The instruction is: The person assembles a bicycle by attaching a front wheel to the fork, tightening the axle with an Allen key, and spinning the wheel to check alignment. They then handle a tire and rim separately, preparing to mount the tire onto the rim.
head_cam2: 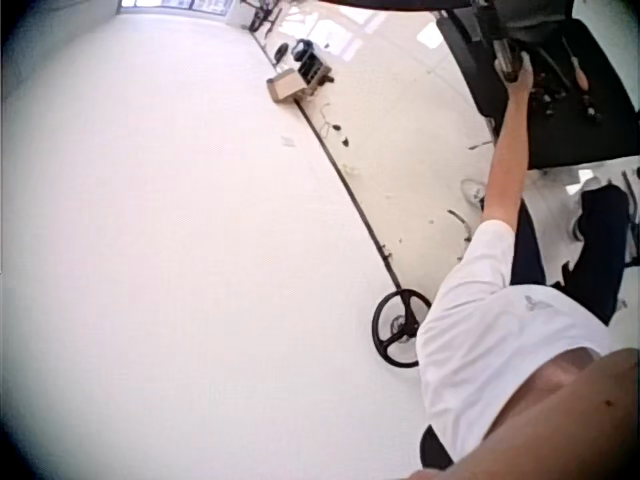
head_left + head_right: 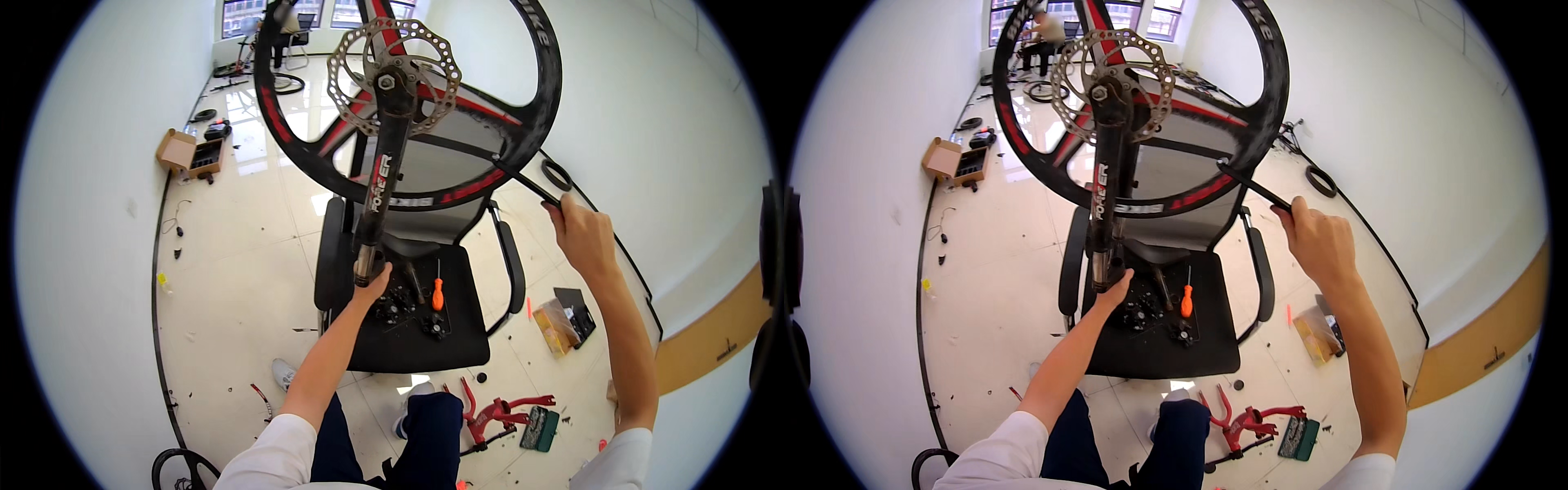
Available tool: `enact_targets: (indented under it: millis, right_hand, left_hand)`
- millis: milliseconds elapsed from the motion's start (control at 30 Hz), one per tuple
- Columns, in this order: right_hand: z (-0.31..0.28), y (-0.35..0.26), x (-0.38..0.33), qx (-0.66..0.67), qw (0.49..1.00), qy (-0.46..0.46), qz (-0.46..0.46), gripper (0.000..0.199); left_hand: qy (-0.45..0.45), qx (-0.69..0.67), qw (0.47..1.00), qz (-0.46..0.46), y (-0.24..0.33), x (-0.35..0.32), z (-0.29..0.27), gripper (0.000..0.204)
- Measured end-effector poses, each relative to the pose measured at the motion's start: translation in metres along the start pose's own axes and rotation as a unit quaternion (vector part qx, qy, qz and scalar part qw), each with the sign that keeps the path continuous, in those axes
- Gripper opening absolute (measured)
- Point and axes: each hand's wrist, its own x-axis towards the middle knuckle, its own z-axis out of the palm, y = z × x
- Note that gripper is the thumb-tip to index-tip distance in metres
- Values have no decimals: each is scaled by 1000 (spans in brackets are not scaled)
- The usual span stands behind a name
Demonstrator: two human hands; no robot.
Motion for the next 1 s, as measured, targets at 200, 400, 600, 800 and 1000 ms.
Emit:
enact_targets:
  millis: [200,400,600,800,1000]
  right_hand:
    - [20,-14,11,50,998,-16,17,34]
    - [34,-19,19,170,981,1,95,34]
    - [10,-42,8,50,971,192,-133,24]
    - [-12,-44,1,31,968,167,-185,26]
    - [-25,-43,8,75,963,191,-175,26]
  left_hand:
    - [23,-3,999,-31,7,6,-2,22]
    - [-23,17,990,-141,-14,7,-2,27]
    - [67,37,997,-24,-83,14,-4,39]
    - [-19,-79,986,-144,-5,0,-4,38]
    - [-53,-120,971,-198,-10,2,-19,38]
